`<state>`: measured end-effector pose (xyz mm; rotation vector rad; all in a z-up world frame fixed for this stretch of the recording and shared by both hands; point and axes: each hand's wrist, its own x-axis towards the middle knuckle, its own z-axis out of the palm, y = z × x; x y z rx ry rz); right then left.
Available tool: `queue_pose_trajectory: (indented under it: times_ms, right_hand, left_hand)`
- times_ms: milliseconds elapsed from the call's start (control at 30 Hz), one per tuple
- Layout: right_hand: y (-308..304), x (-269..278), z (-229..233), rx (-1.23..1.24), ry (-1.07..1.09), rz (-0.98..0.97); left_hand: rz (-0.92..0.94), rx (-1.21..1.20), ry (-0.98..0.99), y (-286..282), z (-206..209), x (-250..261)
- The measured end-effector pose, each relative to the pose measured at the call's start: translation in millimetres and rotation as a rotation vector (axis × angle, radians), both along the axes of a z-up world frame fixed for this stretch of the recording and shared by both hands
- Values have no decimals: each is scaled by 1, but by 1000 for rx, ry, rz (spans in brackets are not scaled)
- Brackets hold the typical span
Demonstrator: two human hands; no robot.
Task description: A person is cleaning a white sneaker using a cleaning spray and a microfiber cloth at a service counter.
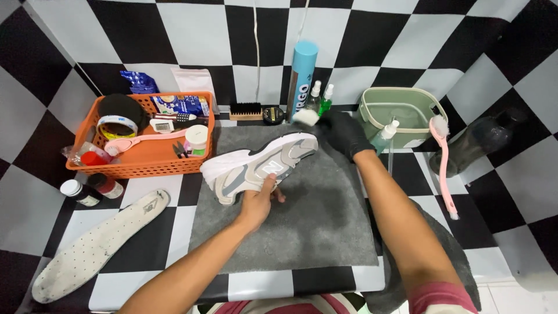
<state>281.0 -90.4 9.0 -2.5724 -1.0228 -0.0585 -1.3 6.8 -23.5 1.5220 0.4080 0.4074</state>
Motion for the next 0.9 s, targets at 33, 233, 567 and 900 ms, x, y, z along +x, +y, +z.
queue_pose_trajectory:
  times_ms: [33,233,567,900]
  right_hand:
    - [1,-5,-5,-25,-24,85]
    - [2,-4,-35,-3,-59,158]
    - [12,51,-18,-234,-24,-2]
    - [5,-23,67,-166,203,26]
  left_hand:
    - [3,3,0,0,-1,1]
    - [-1,36,-54,4,-15,5]
    - [-69,196,-49,7,-26,6]
    - [-51,136,63,-1,-34,6]
